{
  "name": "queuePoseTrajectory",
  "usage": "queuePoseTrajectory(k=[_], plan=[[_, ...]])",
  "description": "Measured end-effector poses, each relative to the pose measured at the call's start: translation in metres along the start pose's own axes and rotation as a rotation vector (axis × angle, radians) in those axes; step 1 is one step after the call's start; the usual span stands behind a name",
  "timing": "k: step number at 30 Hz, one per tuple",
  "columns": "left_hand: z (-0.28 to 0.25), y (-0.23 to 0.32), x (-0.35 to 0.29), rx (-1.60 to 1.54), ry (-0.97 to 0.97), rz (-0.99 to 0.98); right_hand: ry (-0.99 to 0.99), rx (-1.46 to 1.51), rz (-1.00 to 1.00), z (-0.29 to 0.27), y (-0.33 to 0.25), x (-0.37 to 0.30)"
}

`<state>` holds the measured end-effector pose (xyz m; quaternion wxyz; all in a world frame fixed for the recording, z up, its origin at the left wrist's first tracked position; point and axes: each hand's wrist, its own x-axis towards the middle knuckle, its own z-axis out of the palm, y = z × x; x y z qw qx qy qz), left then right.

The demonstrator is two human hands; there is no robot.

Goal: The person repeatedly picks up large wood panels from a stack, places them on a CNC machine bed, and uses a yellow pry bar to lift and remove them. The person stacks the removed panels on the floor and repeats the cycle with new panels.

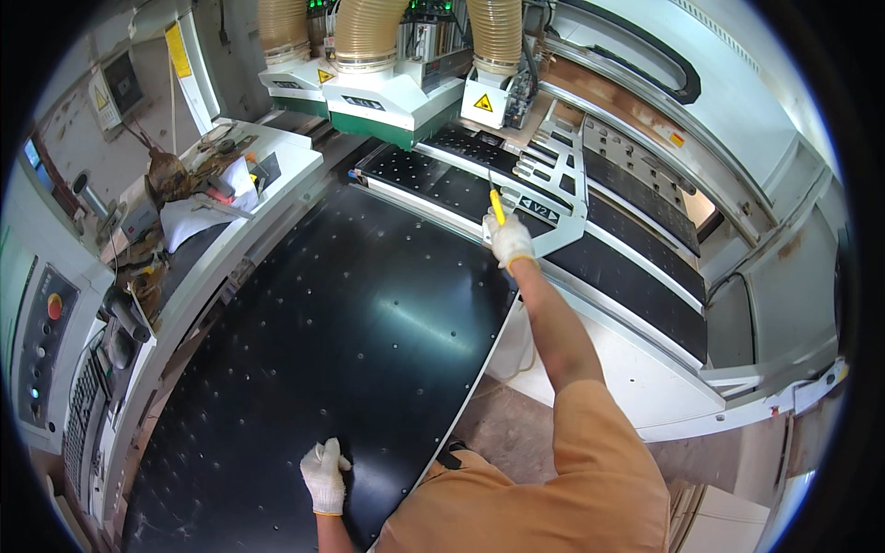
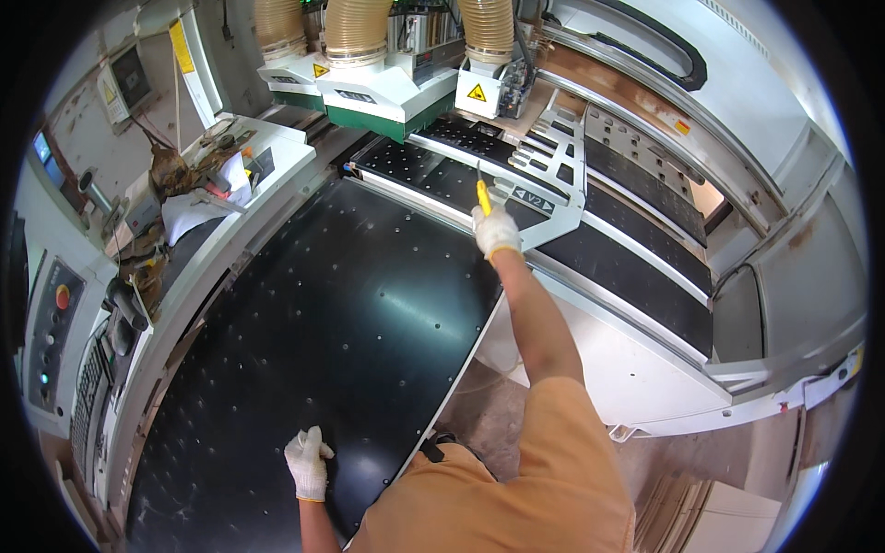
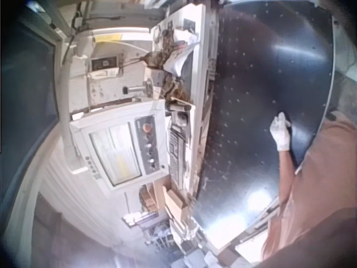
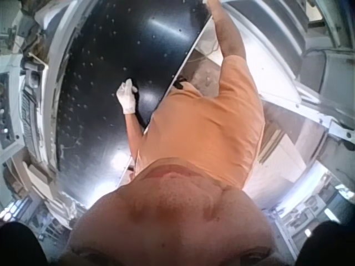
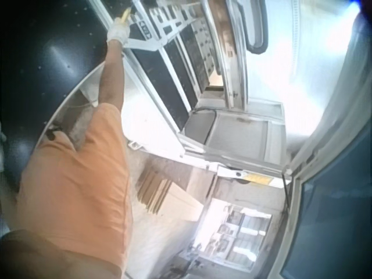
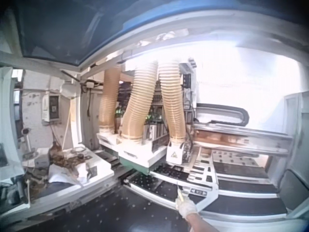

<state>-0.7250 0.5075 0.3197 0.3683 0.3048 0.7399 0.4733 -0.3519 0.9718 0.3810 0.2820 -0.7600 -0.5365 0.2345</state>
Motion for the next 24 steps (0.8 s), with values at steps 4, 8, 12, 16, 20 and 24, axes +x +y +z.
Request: queuePoseTrajectory(k=[4,8,12,16,20,24], plan=[[0.006,-0.004,-0.001,-0.063,0.095,-0.016,-0.015,-0.015,-0.041,-0.015,-0.019,0.061],[0.012,-0.005,-0.001,-0.089,0.183,-0.040,-0.053,-0.239,-0.048,-0.022,-0.039,0.098],[0.022,0.000,-0.001,-0.157,0.299,-0.083,0.030,-0.362,-0.062,-0.012,-0.059,0.139],[0.032,0.006,-0.003,-0.190,0.388,-0.069,0.068,-0.388,-0.039,-0.002,-0.066,0.183],[0.032,0.013,0.003,-0.105,0.392,-0.124,0.089,-0.403,-0.014,0.000,-0.072,0.217],[0.031,0.011,0.012,-0.057,0.401,-0.197,0.143,-0.404,-0.031,0.006,-0.070,0.241]])
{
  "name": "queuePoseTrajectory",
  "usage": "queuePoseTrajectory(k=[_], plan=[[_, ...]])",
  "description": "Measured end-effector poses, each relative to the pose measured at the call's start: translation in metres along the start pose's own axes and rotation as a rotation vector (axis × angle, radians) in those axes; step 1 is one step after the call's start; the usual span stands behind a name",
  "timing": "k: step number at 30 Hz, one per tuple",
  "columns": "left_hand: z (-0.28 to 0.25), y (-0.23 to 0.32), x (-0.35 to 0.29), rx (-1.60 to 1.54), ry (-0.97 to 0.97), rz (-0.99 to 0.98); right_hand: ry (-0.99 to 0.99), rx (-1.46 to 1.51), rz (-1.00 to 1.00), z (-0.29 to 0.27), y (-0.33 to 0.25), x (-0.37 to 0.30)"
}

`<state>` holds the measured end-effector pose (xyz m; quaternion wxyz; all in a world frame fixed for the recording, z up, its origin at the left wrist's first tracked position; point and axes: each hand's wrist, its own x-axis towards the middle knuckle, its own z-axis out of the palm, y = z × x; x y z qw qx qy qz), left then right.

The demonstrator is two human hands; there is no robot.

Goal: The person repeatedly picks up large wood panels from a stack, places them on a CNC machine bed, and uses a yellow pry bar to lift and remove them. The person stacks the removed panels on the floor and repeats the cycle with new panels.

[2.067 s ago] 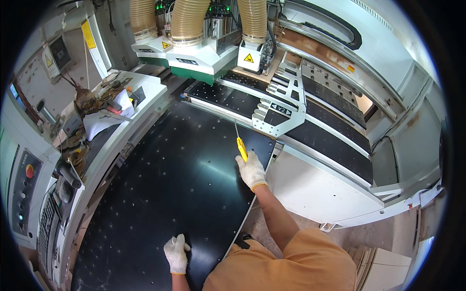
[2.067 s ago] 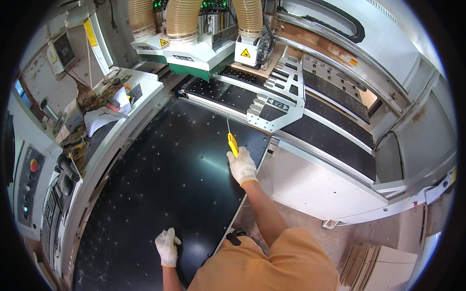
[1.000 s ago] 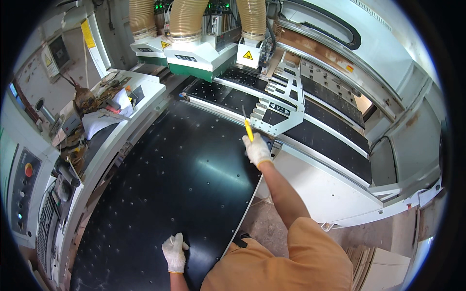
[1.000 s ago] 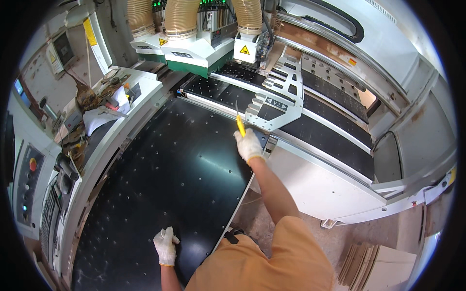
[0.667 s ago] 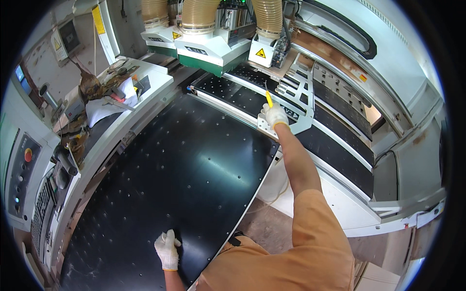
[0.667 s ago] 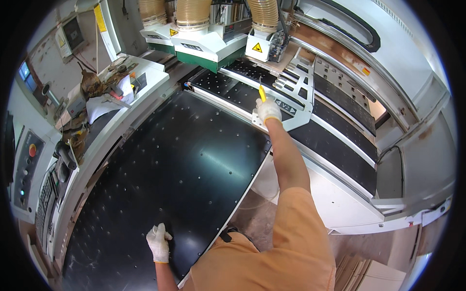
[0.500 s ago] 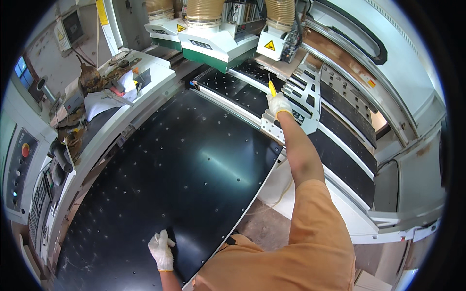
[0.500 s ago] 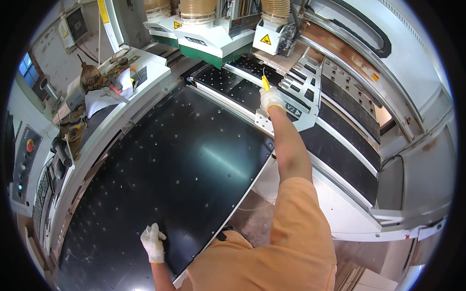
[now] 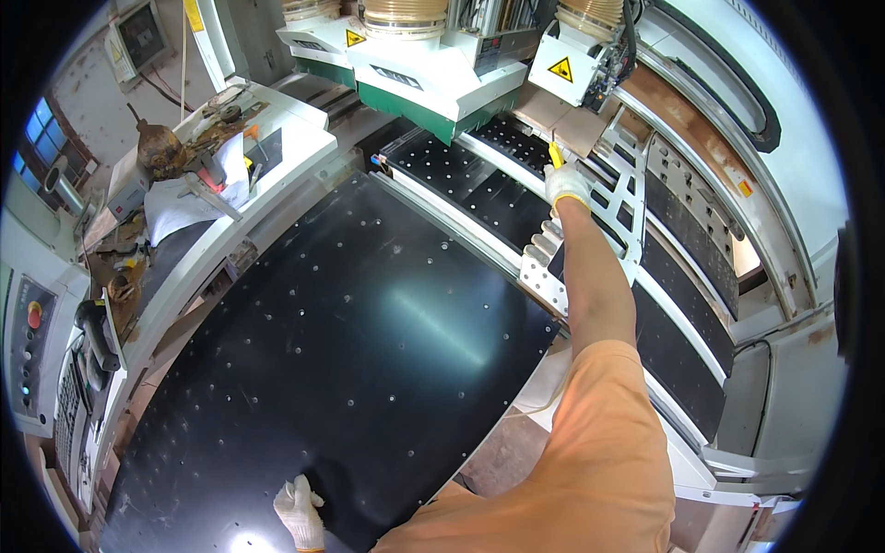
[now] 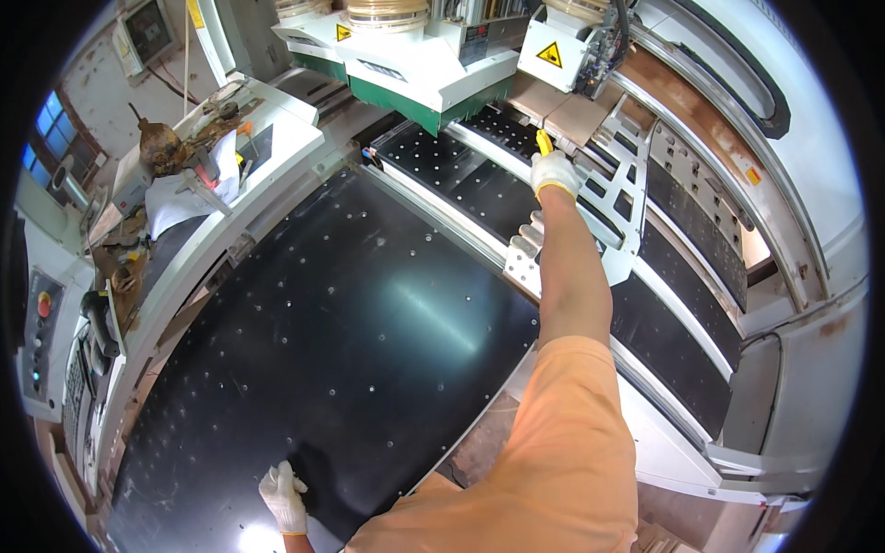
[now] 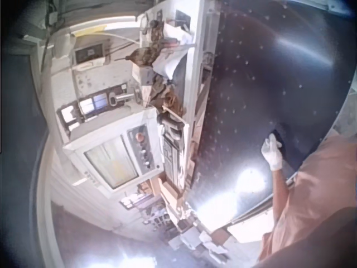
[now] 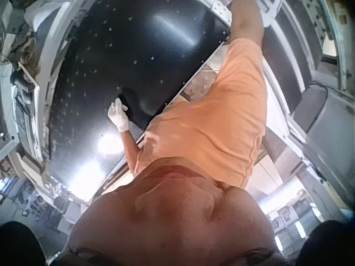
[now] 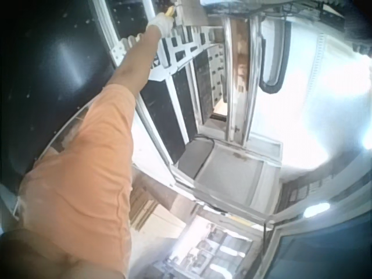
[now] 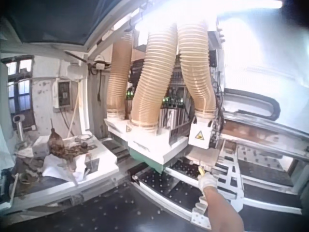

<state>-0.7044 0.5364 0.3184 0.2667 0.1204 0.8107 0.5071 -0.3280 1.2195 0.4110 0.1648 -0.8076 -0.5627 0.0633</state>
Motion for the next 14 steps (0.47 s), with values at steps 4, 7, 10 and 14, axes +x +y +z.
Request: queuePoseTrajectory(k=[4,7,10,14], plan=[[0.007,0.000,0.009,0.004,0.021,-0.006,-0.014,0.005,-0.008,0.008,0.003,0.017],[0.010,0.004,0.009,0.020,0.021,0.004,-0.005,-0.012,-0.005,0.014,0.001,0.027],[0.012,0.008,0.008,0.056,0.016,0.004,-0.028,0.005,0.014,0.011,-0.002,0.027],[0.014,0.013,0.005,0.154,0.009,0.049,-0.191,0.065,0.135,-0.015,-0.015,0.010]])
